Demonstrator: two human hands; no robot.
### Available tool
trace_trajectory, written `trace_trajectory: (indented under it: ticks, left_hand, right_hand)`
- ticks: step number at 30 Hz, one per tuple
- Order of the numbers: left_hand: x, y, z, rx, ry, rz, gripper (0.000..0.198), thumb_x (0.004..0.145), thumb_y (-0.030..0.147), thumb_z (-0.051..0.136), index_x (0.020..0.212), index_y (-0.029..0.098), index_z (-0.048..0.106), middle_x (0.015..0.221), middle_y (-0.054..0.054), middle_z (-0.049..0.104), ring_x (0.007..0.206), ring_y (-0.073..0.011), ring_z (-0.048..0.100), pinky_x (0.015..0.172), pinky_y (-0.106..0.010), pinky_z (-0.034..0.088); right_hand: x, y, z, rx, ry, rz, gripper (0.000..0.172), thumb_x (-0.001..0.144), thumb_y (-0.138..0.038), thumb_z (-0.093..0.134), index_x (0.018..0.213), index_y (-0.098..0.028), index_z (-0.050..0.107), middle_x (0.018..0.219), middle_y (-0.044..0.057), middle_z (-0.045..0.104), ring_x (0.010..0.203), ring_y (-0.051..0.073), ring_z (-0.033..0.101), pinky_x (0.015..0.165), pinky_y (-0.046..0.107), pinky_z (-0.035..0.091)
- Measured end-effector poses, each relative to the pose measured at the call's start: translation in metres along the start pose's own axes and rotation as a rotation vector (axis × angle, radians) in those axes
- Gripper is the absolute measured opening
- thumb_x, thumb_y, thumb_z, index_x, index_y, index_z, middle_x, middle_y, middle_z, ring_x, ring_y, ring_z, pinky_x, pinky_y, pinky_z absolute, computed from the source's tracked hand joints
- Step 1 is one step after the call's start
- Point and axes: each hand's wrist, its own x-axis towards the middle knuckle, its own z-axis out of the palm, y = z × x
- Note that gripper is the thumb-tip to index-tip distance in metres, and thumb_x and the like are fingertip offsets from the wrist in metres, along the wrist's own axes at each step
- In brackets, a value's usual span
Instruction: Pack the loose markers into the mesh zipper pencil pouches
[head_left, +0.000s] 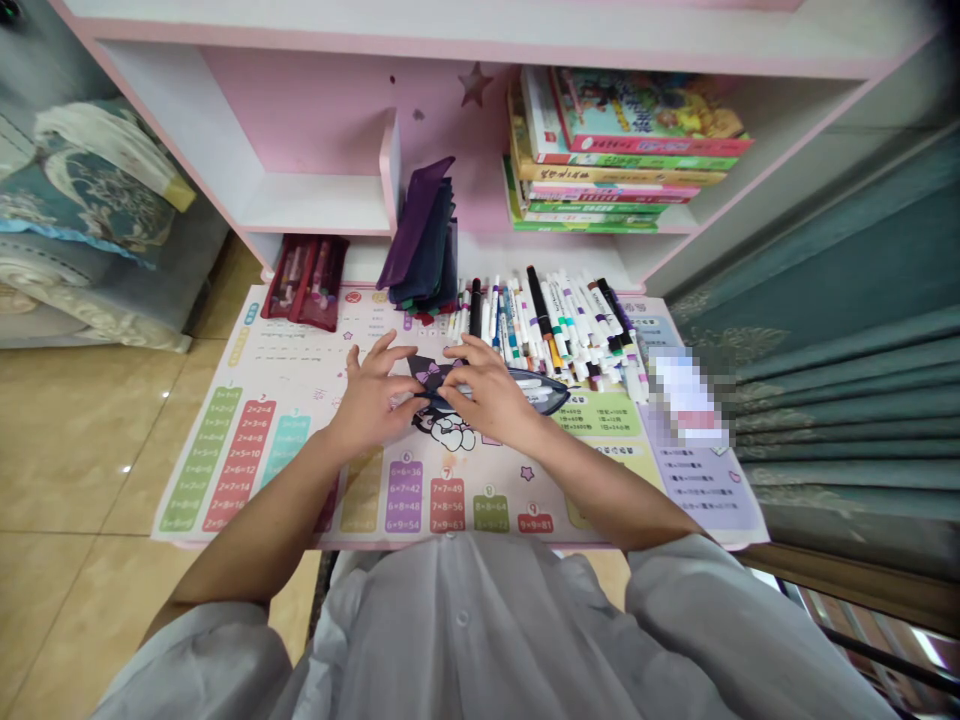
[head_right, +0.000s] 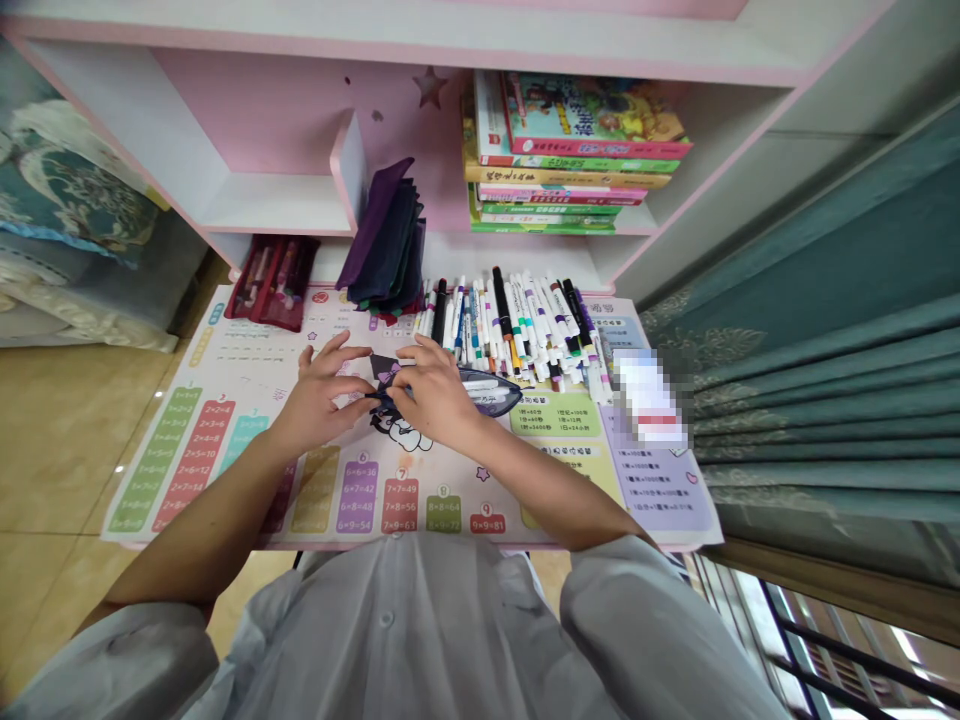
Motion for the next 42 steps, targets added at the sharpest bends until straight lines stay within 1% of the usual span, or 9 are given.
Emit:
trace_trajectory:
  ticks: [5,15,25,32,38,42]
  left_hand:
    - [0.000,-0.003,0.001,-0.026,-0.014,-0.013,0.006,0.080,0.031,0.077,0.076,0.026,0.076,0.134,-0.006,0.062,0.145,-0.0374,0.036,0.114,-0.071,0.017]
    - [-0.001,-0.004,0.001,-0.056,-0.031,-0.022,0.008,0.083,0.033,0.074,0.079,0.026,0.076,0.136,-0.004,0.060,0.147,-0.0372,0.033,0.117,-0.070,0.012]
    - [-0.001,-0.003,-0.001,-0.054,-0.052,-0.024,0.010,0.084,0.035,0.073,0.079,0.027,0.076,0.136,-0.004,0.060,0.147,-0.0366,0.031,0.117,-0.069,0.011]
    - [-0.001,-0.002,-0.002,-0.044,-0.065,-0.025,0.007,0.083,0.033,0.074,0.079,0.027,0.076,0.137,-0.005,0.059,0.147,-0.0364,0.031,0.117,-0.070,0.012]
    - [0.000,-0.002,-0.004,-0.041,-0.067,-0.030,0.007,0.082,0.031,0.075,0.078,0.026,0.076,0.136,-0.005,0.060,0.147,-0.0374,0.032,0.116,-0.071,0.013]
    - [-0.001,-0.002,-0.004,-0.037,-0.064,-0.031,0.007,0.083,0.032,0.074,0.078,0.026,0.075,0.137,-0.004,0.060,0.147,-0.0361,0.032,0.117,-0.069,0.012]
  right_hand:
    - [0.002,0.001,-0.001,0.001,-0.050,0.050,0.018,0.088,-0.025,0.064,0.072,-0.021,0.070,0.136,0.009,0.062,0.148,0.034,0.034,0.119,0.060,0.030]
    - [0.005,-0.002,-0.005,-0.020,-0.085,0.112,0.019,0.087,-0.024,0.065,0.069,-0.021,0.069,0.137,0.009,0.062,0.149,0.035,0.032,0.119,0.062,0.026]
    - [0.004,0.000,-0.011,-0.020,-0.093,0.112,0.019,0.086,-0.023,0.066,0.067,-0.021,0.069,0.137,0.008,0.062,0.147,0.034,0.035,0.119,0.064,0.026]
    - [0.005,0.001,-0.013,-0.026,-0.125,0.132,0.022,0.086,-0.023,0.065,0.065,-0.021,0.069,0.140,0.007,0.060,0.148,0.034,0.033,0.119,0.065,0.023]
    - [0.004,0.002,-0.016,-0.032,-0.103,0.129,0.021,0.084,-0.021,0.066,0.064,-0.020,0.068,0.137,0.008,0.062,0.147,0.034,0.035,0.119,0.065,0.024]
    - [0.005,0.002,-0.018,-0.026,-0.134,0.148,0.022,0.085,-0.021,0.065,0.064,-0.020,0.068,0.138,0.008,0.061,0.147,0.034,0.035,0.118,0.066,0.024]
